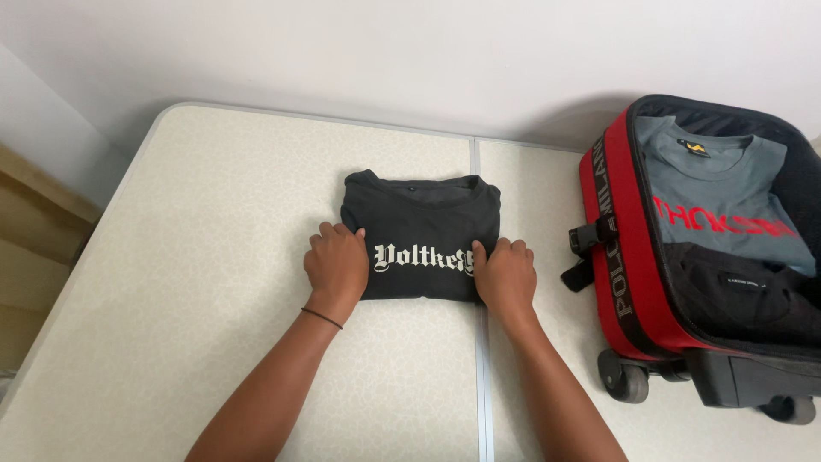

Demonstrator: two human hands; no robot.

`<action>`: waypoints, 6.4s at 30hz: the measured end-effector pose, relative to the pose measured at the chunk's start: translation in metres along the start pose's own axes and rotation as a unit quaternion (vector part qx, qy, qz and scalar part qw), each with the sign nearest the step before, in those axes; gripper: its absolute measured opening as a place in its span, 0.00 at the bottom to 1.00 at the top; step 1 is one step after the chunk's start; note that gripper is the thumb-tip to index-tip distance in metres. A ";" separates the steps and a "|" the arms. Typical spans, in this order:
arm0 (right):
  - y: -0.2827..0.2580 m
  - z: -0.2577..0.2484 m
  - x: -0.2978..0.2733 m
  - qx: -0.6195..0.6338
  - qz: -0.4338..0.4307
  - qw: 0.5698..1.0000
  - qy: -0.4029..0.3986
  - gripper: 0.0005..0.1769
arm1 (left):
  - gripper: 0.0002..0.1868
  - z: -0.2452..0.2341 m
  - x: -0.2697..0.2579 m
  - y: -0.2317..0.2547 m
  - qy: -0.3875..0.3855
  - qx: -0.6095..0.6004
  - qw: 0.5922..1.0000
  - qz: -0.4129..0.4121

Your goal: The person folds a black t-shirt by hand on a white table, tucking the bottom and folding the sleeves and sides toward the middle. They roll the shirt into a rectangle, place it inside a red suitcase, and then pick up another black garment from a chair to begin folding it.

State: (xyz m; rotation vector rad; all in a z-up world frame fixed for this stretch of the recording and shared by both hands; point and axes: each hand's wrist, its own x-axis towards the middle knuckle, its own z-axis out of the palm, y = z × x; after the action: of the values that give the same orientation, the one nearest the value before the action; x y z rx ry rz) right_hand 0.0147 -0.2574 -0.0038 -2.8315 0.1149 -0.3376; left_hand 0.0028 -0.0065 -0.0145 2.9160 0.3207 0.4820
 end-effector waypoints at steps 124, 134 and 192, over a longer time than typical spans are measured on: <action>0.340 -0.154 0.212 -0.067 0.022 0.992 -0.109 0.57 | 0.48 -0.025 0.110 0.458 -0.213 0.025 0.917 0.337; 0.345 -0.154 0.214 -0.033 0.022 0.988 -0.151 0.62 | 0.53 -0.019 0.117 0.462 -0.273 0.069 0.900 0.331; 0.328 -0.179 0.187 -0.079 -0.031 0.979 -0.186 0.71 | 0.76 -0.063 0.116 0.433 -0.237 0.175 0.842 0.453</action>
State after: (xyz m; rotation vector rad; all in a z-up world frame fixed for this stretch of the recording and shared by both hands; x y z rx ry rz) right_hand 0.1380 -0.6404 0.1087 -3.0021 -0.0266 0.2015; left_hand 0.1680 -0.3874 0.1650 3.2128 -1.1951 -0.2639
